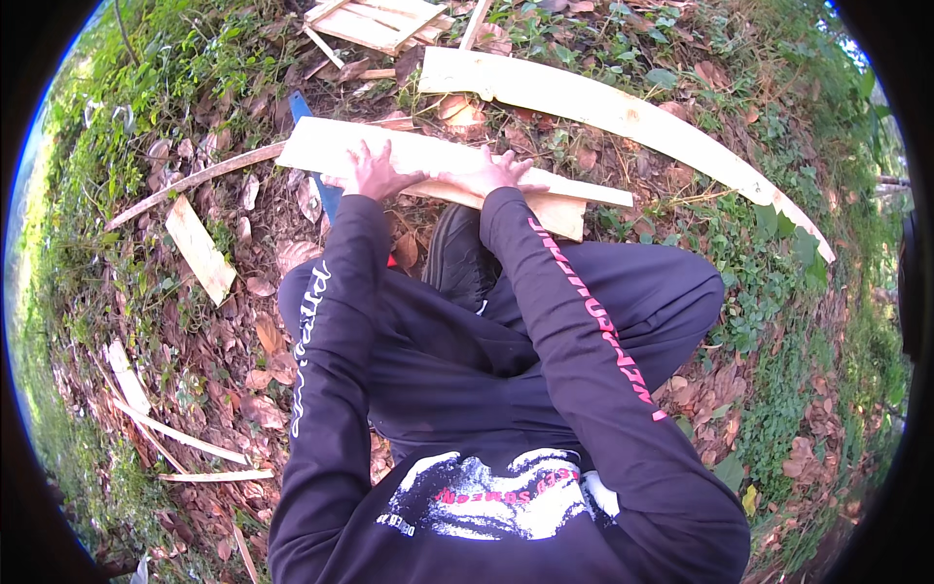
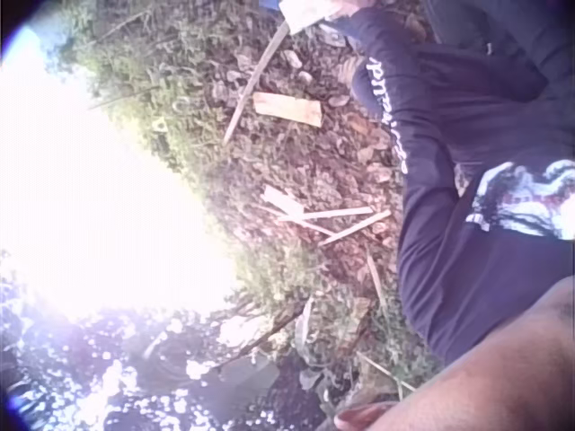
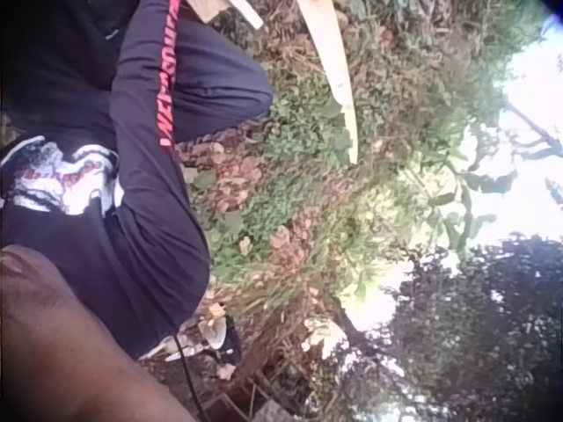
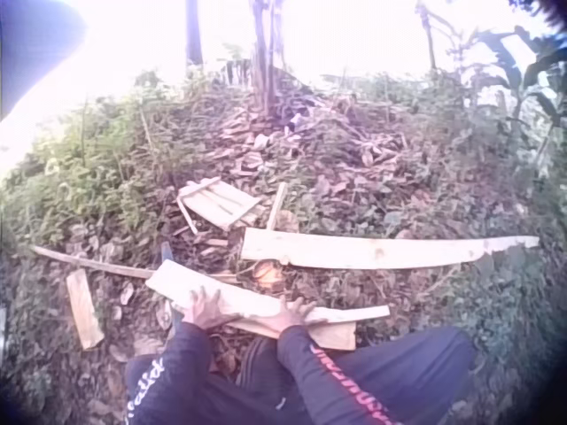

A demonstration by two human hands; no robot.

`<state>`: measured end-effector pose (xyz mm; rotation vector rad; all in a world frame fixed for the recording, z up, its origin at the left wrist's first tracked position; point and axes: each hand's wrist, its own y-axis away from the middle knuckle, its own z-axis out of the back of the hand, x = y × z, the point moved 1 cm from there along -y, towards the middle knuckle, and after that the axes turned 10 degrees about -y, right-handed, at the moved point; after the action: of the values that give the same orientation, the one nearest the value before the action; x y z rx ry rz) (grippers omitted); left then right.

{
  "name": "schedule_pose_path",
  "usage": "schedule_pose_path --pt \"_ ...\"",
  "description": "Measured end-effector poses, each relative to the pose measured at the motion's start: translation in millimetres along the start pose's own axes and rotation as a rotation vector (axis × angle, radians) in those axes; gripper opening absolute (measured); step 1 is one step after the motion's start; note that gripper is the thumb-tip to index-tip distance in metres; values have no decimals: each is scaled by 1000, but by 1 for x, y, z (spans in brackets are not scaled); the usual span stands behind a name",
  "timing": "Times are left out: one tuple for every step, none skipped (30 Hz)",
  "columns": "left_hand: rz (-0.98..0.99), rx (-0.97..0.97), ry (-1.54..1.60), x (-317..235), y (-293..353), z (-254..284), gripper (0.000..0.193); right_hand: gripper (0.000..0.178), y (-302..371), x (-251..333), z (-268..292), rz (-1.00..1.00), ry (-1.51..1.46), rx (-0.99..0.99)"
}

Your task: The person sits on the ground and uses a hand saw to cut a wooden plank. They hold the plank with both hands, position it between their legs, and saw through it, creating smaller pieces.

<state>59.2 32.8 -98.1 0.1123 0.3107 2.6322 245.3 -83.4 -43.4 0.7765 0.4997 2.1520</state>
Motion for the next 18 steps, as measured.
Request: schedule_pose_path --pt "-21 -5 16 -1 0 1 125 132 0 -1 0 -1 -1 -3" --pt "-41 -10 32 0 1 1 125 132 -1 -2 -1 -1 -1 -5" --pt "-60 -15 48 -1 2 2 124 132 -1 -3 -1 0 -1 -8" --pt "-60 -14 40 -1 1 2 124 132 -4 -4 -4 -2 -6 -17" --pt "-59 -13 32 -1 1 2 123 131 -7 -5 -6 -4 -10 -26" --pt "-59 -12 23 -2 0 2 123 131 -9 -6 -8 -6 -15 -35" --pt "-47 -9 14 -1 1 2 123 131 -7 -4 -8 -8 -10 -31" --pt "-36 -5 5 -2 1 2 123 131 -5 -3 -7 -10 -5 -27" --pt "-25 -1 -5 -1 2 2 123 131 -3 -2 -6 -12 0 -24" --pt "-17 -5 -13 0 1 1 123 130 -3 -2 -6 -8 2 -29" --pt "-10 -10 -21 0 1 0 123 130 -3 -2 -7 -4 3 -34" --pt "-4 -14 -29 1 1 -1 122 129 -4 -1 -7 0 5 -40" --pt "-24 -12 -9 -2 1 0 122 129 -4 -3 -5 -3 3 -41" --pt "-44 -10 10 -3 2 2 122 128 -3 -4 -5 -8 1 -42" --pt "-65 -8 30 -4 3 4 122 127 -2 -5 -5 -12 -1 -44" --pt "-53 -8 20 -2 2 1 122 128 -1 -4 -5 -8 0 -44" --pt "-42 -7 10 1 1 -2 122 128 -1 -3 -6 -4 1 -43" --pt "-31 -7 1 3 -1 -5 122 128 0 -1 -6 -1 3 -43"
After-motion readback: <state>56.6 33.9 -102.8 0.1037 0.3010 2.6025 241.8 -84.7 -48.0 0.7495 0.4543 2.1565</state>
